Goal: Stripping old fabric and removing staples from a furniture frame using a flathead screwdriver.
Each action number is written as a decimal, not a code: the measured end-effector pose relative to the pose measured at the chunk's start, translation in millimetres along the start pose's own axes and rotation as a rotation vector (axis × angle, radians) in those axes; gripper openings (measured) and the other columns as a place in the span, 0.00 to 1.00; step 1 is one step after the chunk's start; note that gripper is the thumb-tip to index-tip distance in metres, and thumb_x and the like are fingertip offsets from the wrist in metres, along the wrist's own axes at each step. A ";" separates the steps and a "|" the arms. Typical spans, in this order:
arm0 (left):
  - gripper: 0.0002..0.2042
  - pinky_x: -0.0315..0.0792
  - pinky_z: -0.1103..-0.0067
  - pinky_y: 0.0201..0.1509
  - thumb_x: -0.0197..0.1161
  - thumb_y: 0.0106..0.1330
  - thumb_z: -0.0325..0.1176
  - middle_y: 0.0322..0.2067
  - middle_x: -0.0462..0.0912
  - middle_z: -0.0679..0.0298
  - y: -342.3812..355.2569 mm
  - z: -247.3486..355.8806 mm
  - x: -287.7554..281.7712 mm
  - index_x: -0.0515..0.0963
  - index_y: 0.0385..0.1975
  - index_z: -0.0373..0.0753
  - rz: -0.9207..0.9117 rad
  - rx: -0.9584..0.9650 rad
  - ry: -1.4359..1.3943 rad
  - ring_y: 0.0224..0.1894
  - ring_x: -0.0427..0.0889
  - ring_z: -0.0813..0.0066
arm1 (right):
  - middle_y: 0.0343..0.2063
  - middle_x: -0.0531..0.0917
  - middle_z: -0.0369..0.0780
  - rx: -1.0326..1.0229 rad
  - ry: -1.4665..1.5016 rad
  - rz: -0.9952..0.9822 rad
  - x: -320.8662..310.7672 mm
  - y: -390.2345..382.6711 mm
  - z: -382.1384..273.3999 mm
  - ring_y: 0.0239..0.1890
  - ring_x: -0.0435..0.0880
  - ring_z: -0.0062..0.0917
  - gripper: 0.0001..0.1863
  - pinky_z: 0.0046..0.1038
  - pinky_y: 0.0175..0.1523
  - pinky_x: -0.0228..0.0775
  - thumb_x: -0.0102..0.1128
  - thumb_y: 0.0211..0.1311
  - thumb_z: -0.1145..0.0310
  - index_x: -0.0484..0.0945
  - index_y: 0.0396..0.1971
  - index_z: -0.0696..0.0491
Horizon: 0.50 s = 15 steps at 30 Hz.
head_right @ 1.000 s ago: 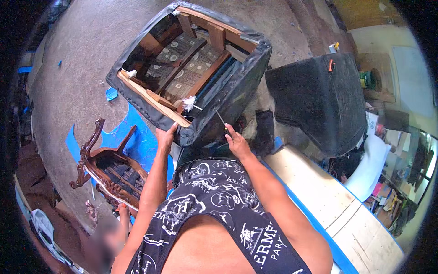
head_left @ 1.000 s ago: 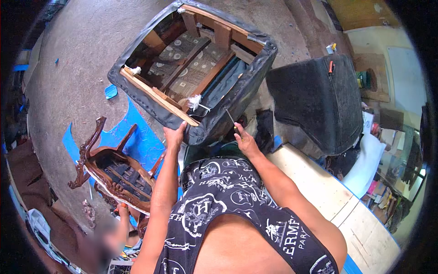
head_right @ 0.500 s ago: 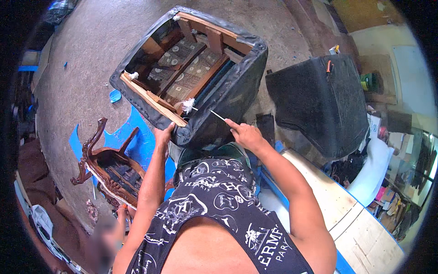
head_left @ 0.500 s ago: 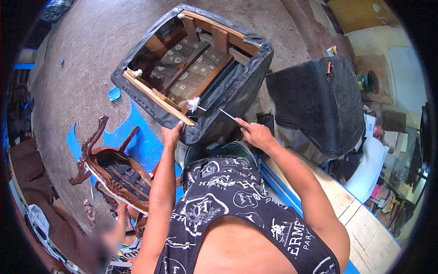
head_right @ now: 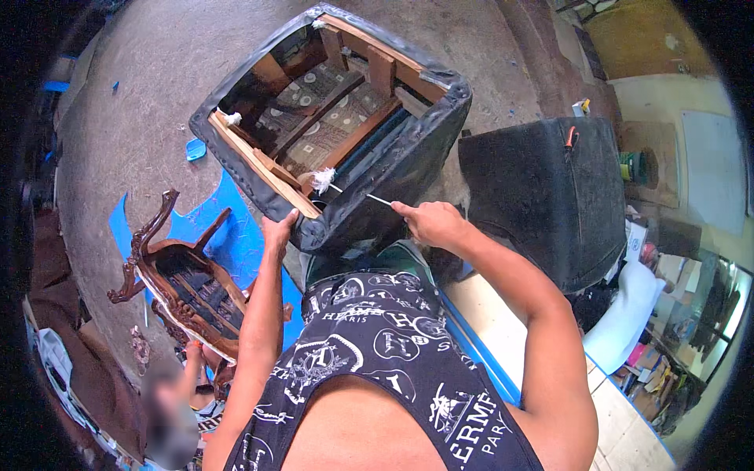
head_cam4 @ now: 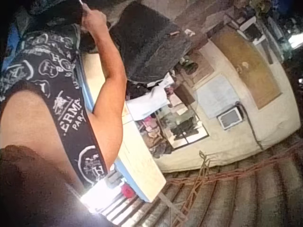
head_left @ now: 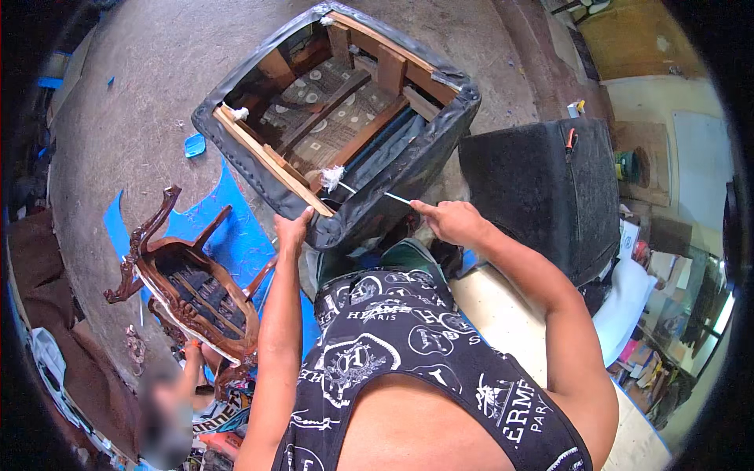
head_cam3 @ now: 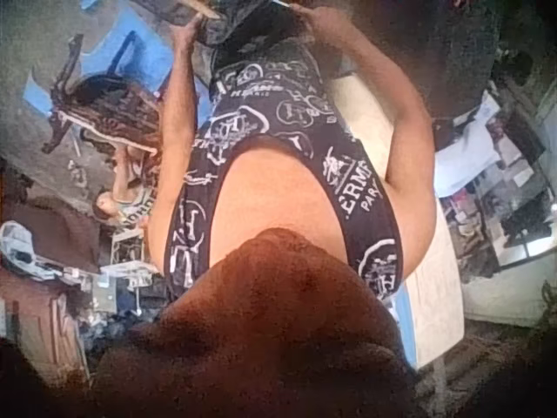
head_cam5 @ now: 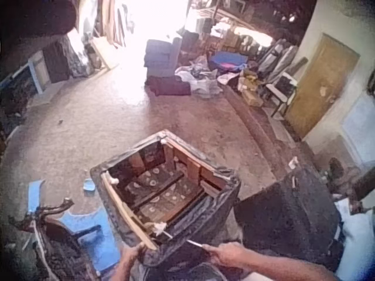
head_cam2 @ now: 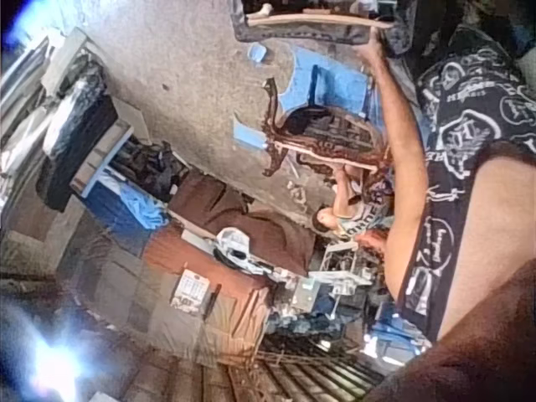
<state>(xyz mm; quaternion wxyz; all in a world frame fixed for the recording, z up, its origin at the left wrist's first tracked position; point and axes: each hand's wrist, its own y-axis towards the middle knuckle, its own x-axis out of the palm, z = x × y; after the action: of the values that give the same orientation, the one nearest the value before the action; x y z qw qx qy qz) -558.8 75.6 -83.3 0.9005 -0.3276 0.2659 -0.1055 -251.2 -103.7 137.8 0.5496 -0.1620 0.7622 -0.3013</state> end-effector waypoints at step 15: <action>0.48 0.70 0.64 0.64 0.82 0.42 0.49 0.55 0.77 0.37 11.4 -18.0 2.7 0.67 0.58 0.22 0.001 -0.006 0.038 0.59 0.78 0.47 | 0.30 0.83 0.46 -0.010 -0.035 -0.056 -6.6 8.1 0.4 0.34 0.85 0.44 0.26 0.45 0.39 0.77 0.49 0.71 0.61 0.66 0.68 0.34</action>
<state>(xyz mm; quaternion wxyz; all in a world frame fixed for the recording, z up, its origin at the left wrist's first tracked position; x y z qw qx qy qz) -566.2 73.7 -103.4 0.8943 -0.3281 0.2837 -0.1104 -247.9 -93.8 137.4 0.5534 -0.1914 0.7490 -0.3099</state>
